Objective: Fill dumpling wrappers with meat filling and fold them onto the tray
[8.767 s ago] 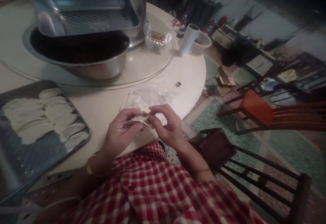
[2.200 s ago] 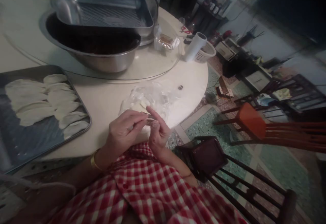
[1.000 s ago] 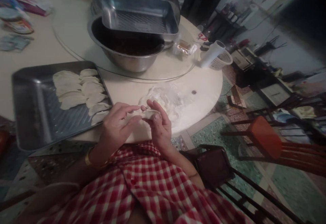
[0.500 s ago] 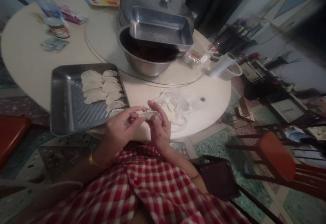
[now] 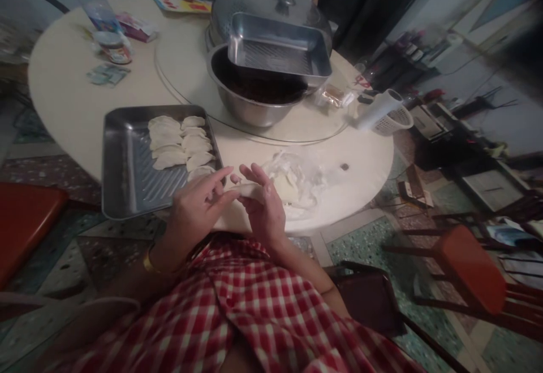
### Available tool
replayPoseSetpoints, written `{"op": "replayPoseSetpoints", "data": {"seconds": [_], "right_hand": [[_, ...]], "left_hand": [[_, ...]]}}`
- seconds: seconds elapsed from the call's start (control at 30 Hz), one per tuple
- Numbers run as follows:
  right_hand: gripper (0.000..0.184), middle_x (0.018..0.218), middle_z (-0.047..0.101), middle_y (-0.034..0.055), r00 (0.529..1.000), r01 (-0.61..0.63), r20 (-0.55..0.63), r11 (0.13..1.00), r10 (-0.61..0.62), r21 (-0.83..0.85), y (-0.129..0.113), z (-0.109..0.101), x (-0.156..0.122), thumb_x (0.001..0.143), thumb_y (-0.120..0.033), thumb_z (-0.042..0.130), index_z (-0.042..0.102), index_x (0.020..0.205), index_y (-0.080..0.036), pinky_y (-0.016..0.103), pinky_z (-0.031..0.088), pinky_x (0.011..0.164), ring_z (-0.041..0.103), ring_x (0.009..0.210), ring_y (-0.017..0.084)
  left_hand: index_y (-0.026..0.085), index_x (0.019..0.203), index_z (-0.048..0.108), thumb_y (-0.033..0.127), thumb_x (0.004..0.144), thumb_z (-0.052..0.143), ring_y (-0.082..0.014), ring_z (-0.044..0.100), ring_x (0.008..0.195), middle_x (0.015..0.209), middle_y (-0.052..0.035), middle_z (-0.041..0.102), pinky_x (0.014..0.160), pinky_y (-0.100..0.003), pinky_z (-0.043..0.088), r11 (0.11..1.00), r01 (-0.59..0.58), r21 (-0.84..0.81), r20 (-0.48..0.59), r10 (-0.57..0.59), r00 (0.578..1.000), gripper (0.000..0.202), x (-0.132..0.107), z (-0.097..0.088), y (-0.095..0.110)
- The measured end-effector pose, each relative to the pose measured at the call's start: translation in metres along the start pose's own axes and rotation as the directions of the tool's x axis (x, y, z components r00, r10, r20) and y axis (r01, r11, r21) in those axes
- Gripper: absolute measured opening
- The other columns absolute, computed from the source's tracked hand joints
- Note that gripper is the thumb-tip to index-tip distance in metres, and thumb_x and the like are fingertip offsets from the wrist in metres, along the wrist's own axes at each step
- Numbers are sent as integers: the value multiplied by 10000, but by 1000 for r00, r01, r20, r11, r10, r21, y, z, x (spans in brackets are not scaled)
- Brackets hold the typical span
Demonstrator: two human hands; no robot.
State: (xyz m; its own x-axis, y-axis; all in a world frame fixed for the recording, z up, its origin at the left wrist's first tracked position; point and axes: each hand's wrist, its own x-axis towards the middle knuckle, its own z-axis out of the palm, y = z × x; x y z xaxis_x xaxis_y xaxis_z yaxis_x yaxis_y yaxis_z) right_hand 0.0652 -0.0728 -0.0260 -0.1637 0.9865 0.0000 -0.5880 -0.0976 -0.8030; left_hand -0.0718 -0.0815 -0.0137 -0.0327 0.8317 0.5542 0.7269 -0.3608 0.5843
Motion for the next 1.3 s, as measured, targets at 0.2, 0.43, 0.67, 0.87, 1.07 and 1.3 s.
{"op": "replayPoseSetpoints", "data": {"seconds": [0.2, 0.43, 0.67, 0.87, 1.07, 1.3], "right_hand": [[515, 1239, 682, 44, 989, -140, 56, 989, 138, 41, 3, -1, 4, 884, -587, 462, 537, 1295, -286, 390, 581, 903, 631, 1141, 190], [633, 1107, 736, 43, 961, -273, 56, 960, 270, 66, 5, 0, 12, 858, -673, 433, 524, 1323, -253, 317, 615, 759, 694, 892, 152], [597, 1112, 725, 11, 931, -351, 124, 935, 343, 46, 7, 4, 15, 884, -654, 410, 511, 1342, -285, 293, 611, 745, 673, 799, 117], [581, 1153, 706, 18, 904, -410, 146, 912, 402, 30, 11, 7, 9, 893, -632, 412, 497, 1353, -288, 347, 592, 854, 677, 908, 135], [592, 1229, 678, 40, 883, -446, 183, 894, 432, 37, 22, 12, 8, 852, -659, 471, 513, 1328, -308, 383, 558, 924, 664, 1037, 161], [576, 1280, 650, 60, 951, -291, 122, 955, 284, 52, 26, 0, 15, 837, -629, 529, 507, 1315, -309, 432, 506, 975, 636, 1103, 189]], "left_hand": [[213, 952, 720, 263, 868, 639, -205, 609, 884, 935, -64, 671, 826, -368, 485, 969, -224, 103, 2, 225, 974, 127, 12, 1, 2], [257, 916, 714, 259, 886, 596, -208, 620, 861, 886, -32, 703, 815, -390, 491, 982, -176, 69, 78, 170, 982, 122, 11, -1, -6], [240, 997, 725, 340, 888, 591, -240, 579, 973, 1036, -77, 647, 878, -421, 474, 961, -236, 145, 228, 199, 953, 200, 15, -15, -13], [223, 983, 717, 284, 903, 555, -195, 591, 919, 955, -47, 644, 838, -352, 499, 976, -188, 110, 336, 142, 931, 191, 10, -25, -15], [222, 944, 673, 204, 910, 546, -160, 672, 922, 989, -40, 715, 814, -289, 544, 991, -128, 36, 275, 113, 955, 133, -5, -40, -19], [237, 904, 689, 287, 896, 553, -189, 676, 853, 924, -34, 736, 808, -307, 520, 937, -72, 341, 215, -3, 977, 146, 12, -85, -51]]}}
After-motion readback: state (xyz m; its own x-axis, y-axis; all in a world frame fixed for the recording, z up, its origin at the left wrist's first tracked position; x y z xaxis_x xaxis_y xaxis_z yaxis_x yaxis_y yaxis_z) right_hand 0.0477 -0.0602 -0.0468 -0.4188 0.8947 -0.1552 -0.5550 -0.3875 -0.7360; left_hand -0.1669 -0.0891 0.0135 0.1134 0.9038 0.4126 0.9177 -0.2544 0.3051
